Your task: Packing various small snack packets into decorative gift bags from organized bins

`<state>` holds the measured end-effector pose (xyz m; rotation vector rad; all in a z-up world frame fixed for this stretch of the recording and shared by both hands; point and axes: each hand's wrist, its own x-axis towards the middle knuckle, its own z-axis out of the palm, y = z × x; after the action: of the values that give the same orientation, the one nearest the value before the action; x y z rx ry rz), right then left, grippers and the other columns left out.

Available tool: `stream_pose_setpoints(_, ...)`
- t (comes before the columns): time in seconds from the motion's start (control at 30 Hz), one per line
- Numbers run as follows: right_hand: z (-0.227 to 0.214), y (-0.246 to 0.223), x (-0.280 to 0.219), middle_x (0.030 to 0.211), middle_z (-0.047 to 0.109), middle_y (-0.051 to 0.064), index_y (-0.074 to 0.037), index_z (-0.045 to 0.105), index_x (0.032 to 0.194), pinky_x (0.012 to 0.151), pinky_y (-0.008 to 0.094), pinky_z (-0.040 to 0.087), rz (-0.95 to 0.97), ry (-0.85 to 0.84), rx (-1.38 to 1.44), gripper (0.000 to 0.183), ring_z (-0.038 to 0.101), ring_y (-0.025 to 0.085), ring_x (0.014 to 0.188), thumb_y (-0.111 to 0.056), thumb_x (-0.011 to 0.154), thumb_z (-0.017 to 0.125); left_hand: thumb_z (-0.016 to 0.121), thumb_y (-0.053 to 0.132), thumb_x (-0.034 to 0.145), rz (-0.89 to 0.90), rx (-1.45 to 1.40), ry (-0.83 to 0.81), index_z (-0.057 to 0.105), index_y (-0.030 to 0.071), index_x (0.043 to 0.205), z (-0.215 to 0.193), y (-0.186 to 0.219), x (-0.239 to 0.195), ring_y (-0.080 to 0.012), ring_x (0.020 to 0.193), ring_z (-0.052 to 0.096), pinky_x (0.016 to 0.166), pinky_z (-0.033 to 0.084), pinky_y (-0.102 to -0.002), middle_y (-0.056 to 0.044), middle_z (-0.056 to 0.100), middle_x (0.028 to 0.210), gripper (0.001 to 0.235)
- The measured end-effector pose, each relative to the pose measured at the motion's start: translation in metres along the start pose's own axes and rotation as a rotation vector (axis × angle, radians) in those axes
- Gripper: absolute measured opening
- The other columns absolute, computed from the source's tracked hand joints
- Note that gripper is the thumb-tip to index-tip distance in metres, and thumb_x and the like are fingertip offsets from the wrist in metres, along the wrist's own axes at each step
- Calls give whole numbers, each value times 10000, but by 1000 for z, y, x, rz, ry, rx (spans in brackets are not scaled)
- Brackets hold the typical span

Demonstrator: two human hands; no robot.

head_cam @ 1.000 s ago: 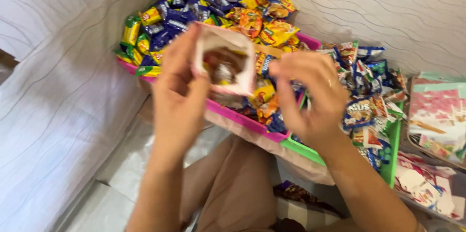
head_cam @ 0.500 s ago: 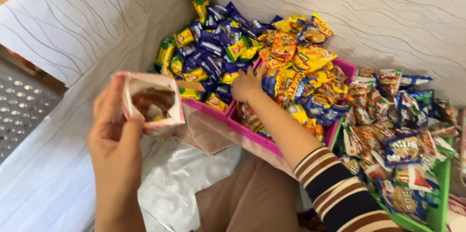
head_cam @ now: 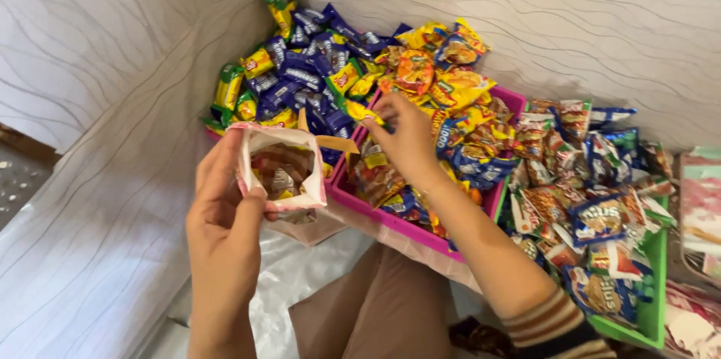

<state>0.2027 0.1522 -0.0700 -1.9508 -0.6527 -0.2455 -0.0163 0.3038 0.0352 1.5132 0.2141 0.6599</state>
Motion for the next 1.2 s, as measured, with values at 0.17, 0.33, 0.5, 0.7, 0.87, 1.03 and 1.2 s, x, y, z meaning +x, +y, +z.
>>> stream_pose_setpoints(0.17, -104, -58, -62, 996, 671, 55, -22, 656, 1185, 789, 224, 541, 112, 189, 316, 278, 633, 107, 866, -6, 916, 722, 488, -56, 880, 11, 24, -152, 482, -9, 1479, 46, 8, -23, -169, 1112, 567, 714, 508, -215, -108, 439, 1516, 601)
stream_pose_setpoints(0.33, -188, -110, -155, 1155, 627, 112, 18, 634, 1143, 1030, 320, 509, 94, 356, 433, 233, 583, 192, 1075, 70, 916, 634, 510, -77, 890, 19, -60, -390, 470, 6, 1490, 116, 21, -56, -180, 1162, 546, 720, 523, -211, -124, 421, 1536, 608)
stream_pose_setpoints(0.5, -232, -135, -203, 1096, 685, 100, -3, 709, 1049, 880, 290, 539, 110, 381, -185, 266, 665, 191, 954, 50, 788, 716, 430, -88, 812, 40, -172, -584, 506, -6, 1455, 193, 3, -93, -279, 1375, 472, 1128, 395, -342, -159, 451, 1500, 652)
stream_pose_setpoints(0.7, -275, -126, -218, 1038, 687, 50, -9, 692, 1016, 1085, 411, 497, 71, 245, -567, 246, 672, 264, 991, 17, 773, 725, 490, -62, 804, 10, -127, -743, 558, 56, 1434, 255, -27, -131, -187, 1167, 574, 717, 483, -208, -89, 509, 1475, 644)
stream_pose_setpoints(0.87, -291, -93, -214, 1162, 719, 101, -23, 670, 1161, 968, 394, 504, 30, 68, -428, 378, 697, 267, 991, -13, 786, 720, 496, -63, 822, 68, -100, -804, 549, 55, 1435, 269, -25, -131, -215, 1167, 580, 791, 537, -237, -113, 514, 1452, 627)
stream_pose_setpoints(1.03, -307, -82, -207, 1136, 795, 86, -55, 660, 1273, 708, 405, 579, 111, -278, -247, 448, 787, 287, 851, -15, 829, 616, 465, -85, 811, -54, -261, -849, 497, 56, 1498, 256, -44, -113, -208, 1233, 505, 931, 444, -256, -115, 456, 1497, 702)
stream_pose_setpoints(1.2, -303, -84, -181, 759, 772, 100, -125, 670, 980, 632, 430, 590, 198, -467, -476, 90, 762, 382, 740, -62, 955, 610, 491, -150, 781, -72, -208, -796, 504, 50, 1508, 254, -36, -117, -399, 1354, 489, 1070, 503, -507, -225, 485, 1438, 754)
